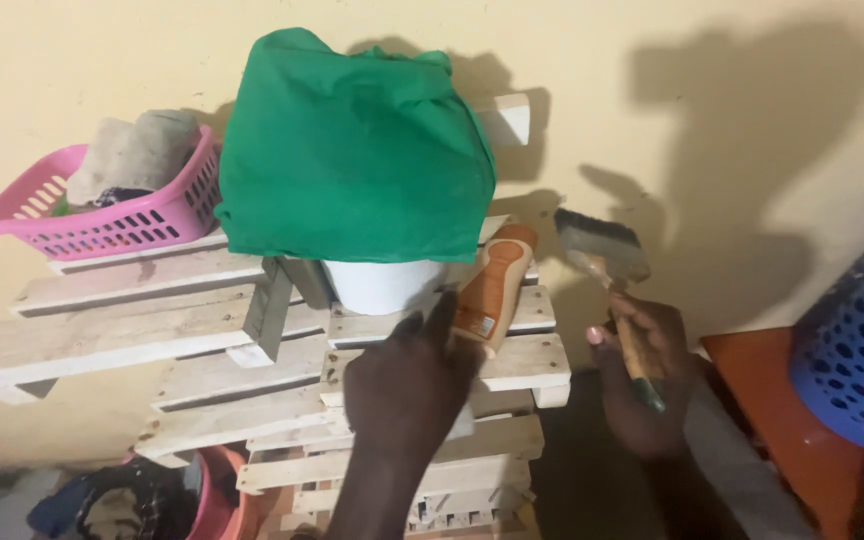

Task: The person puts on a pair of black sneakers, then uses a brush to sweep dust off a white wooden shoe rack. They clean multiple shelves and sections of the rack, then briefly brush a pair of beige sandals resting on top of the rack.

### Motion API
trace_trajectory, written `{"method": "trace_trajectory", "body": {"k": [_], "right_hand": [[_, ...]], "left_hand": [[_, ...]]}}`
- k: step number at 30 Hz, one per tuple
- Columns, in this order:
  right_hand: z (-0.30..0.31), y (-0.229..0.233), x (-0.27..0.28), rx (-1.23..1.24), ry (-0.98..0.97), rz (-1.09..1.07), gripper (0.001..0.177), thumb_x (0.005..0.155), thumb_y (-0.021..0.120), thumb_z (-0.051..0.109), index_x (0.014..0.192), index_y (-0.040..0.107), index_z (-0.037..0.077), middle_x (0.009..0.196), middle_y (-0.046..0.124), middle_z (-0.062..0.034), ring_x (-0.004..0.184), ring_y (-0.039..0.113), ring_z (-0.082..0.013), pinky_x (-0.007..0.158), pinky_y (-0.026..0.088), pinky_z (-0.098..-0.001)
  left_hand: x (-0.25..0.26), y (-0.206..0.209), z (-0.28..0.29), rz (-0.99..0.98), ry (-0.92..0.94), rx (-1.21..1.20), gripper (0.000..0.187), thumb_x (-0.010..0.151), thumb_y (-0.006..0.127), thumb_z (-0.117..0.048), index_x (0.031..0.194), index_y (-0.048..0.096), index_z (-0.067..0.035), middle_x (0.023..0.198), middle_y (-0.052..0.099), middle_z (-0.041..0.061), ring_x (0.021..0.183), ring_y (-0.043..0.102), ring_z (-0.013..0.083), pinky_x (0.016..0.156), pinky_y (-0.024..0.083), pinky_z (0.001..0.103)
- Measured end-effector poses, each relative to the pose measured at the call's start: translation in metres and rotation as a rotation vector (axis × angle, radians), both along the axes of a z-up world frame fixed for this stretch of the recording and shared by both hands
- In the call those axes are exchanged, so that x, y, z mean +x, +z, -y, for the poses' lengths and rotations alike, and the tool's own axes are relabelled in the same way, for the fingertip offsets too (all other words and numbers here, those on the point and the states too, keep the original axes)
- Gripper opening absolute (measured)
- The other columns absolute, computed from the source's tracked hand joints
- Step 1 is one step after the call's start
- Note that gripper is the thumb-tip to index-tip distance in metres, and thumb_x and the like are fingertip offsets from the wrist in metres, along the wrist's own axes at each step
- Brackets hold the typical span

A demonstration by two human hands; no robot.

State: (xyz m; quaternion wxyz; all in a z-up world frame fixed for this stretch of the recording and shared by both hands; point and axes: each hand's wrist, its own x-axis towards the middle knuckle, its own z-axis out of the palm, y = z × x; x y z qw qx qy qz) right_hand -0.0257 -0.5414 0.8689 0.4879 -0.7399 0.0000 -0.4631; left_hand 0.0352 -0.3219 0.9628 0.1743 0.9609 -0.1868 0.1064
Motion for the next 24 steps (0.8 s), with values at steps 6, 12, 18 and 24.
{"method": "trace_trajectory", "body": {"k": [6, 12, 18, 24], "right_hand": [[0.000, 0.000, 0.007, 0.139, 0.080, -0.118, 0.033, 0.097, 0.069, 0.005, 0.129, 0.059, 0.001, 0.108, 0.067, -0.0069, 0.092, 0.063, -0.0095, 0.076, 0.055, -0.0240], [-0.009, 0.014, 0.003, -0.026, 0.053, -0.027, 0.036, 0.099, 0.071, 0.005, 0.133, 0.059, 0.004, 0.114, 0.066, -0.0106, 0.103, 0.063, -0.0158, 0.087, 0.053, -0.0305], [-0.045, 0.060, -0.004, -0.444, -0.005, -0.239, 0.041, 0.085, 0.082, 0.021, 0.121, 0.067, 0.009, 0.104, 0.067, -0.0134, 0.092, 0.068, -0.0263, 0.076, 0.054, -0.0401], [-0.074, 0.075, 0.014, -0.681, -0.053, -0.425, 0.052, 0.081, 0.079, 0.042, 0.124, 0.069, 0.014, 0.105, 0.069, -0.0111, 0.096, 0.065, -0.0314, 0.080, 0.045, -0.0496]], "left_hand": [[0.000, 0.008, 0.025, -0.140, 0.021, 0.105, 0.079, 0.080, 0.072, -0.068, 0.139, 0.054, -0.019, 0.105, 0.071, 0.012, 0.073, 0.073, 0.0345, 0.061, 0.059, 0.049], [-0.011, 0.021, -0.015, 0.014, 0.028, -0.056, 0.064, 0.075, 0.076, -0.054, 0.128, 0.068, -0.019, 0.102, 0.074, 0.009, 0.069, 0.073, 0.0357, 0.057, 0.058, 0.048], [-0.038, 0.036, -0.054, -0.006, 0.133, -0.214, 0.065, 0.072, 0.078, -0.049, 0.130, 0.070, -0.021, 0.093, 0.077, 0.006, 0.069, 0.073, 0.0319, 0.057, 0.054, 0.047], [-0.047, 0.030, -0.067, 0.023, 0.132, -0.308, 0.067, 0.072, 0.078, -0.050, 0.130, 0.071, -0.019, 0.083, 0.077, 0.007, 0.066, 0.074, 0.0290, 0.055, 0.055, 0.045]]}}
